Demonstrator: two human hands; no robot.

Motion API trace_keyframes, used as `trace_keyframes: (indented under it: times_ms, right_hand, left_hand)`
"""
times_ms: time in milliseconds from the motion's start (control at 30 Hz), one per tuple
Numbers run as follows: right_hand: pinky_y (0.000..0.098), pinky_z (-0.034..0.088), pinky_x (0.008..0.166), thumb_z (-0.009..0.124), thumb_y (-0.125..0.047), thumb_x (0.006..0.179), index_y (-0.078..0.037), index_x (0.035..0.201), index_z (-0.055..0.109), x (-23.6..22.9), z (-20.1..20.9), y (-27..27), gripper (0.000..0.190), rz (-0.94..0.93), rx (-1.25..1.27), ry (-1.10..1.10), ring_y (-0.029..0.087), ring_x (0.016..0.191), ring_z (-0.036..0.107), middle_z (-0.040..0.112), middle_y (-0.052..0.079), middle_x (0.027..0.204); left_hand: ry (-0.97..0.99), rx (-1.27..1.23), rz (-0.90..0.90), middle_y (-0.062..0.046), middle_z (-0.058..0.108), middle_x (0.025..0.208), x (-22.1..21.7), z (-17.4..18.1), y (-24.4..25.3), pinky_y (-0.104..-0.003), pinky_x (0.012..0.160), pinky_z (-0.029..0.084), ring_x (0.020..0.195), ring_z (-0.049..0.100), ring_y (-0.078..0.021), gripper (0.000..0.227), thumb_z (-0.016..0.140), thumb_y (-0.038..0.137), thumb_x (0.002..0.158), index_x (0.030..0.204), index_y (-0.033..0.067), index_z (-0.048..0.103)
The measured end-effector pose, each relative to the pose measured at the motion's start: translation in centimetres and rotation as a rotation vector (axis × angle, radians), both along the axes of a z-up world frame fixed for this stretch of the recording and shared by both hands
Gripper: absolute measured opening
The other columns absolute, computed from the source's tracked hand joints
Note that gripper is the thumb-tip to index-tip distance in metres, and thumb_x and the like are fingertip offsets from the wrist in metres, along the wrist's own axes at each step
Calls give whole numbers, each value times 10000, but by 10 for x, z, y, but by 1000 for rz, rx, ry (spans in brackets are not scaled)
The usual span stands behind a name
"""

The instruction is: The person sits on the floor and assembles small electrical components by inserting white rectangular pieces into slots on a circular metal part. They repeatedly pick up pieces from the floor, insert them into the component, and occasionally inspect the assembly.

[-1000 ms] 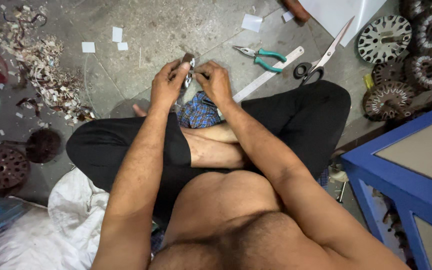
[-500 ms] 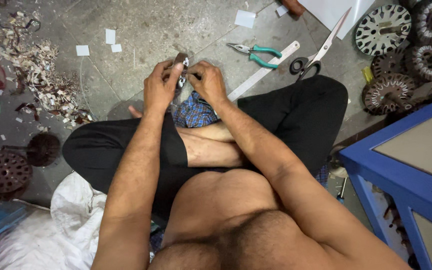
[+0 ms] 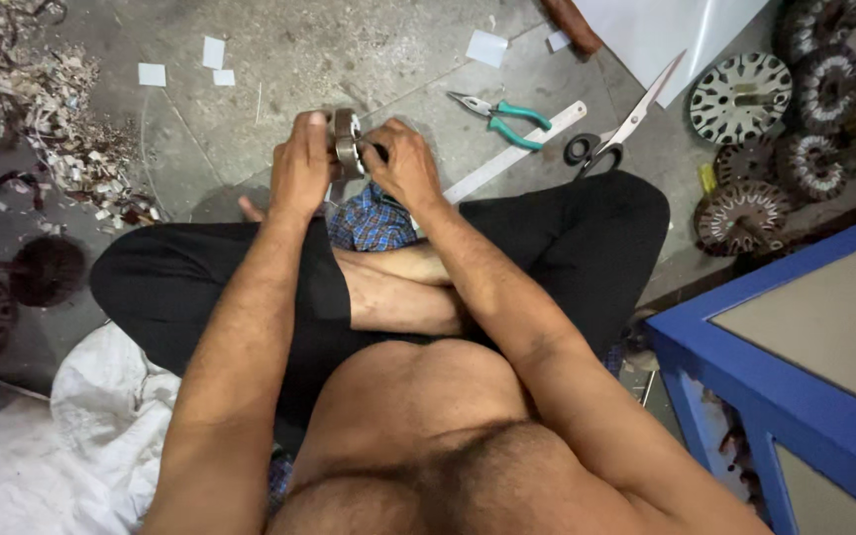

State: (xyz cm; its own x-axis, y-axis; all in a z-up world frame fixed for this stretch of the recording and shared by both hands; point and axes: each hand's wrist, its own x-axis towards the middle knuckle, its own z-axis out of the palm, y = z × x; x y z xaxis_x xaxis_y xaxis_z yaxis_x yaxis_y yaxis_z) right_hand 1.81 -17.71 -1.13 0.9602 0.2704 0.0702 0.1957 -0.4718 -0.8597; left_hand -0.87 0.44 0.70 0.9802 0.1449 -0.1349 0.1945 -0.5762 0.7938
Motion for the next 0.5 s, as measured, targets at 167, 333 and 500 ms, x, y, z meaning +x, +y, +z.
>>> trace_keyframes:
  times_ms: [167, 333, 500]
  right_hand:
    - [412, 558, 768, 732, -126, 799, -36, 890, 782, 4, -13, 0, 137, -46, 17, 79, 331, 844, 701, 712, 149, 874]
    - [383, 577, 747, 759, -105, 759, -39, 868, 777, 12, -38, -2, 129, -9, 110, 86, 291, 796, 727, 734, 134, 847]
    - [344, 551, 572, 787, -113, 768, -18, 848, 782, 20, -54, -5, 124, 13, 134, 355, 206, 609, 700, 729, 126, 731]
  left_hand:
    - [59, 56, 84, -176, 781, 879, 2, -23, 8, -365, 749, 589, 810, 774, -258, 316, 652, 58, 900, 1214, 38, 630]
    - [151, -265, 175, -95, 780, 916, 4, -40, 11, -293, 630, 597, 772, 744, -155, 293, 695, -17, 879, 1168, 8, 654]
    - [265, -397, 260, -64, 780, 898, 4, -43, 10, -266, 597, 593, 741, 720, -114, 244, 722, -13, 875, 1116, 5, 698]
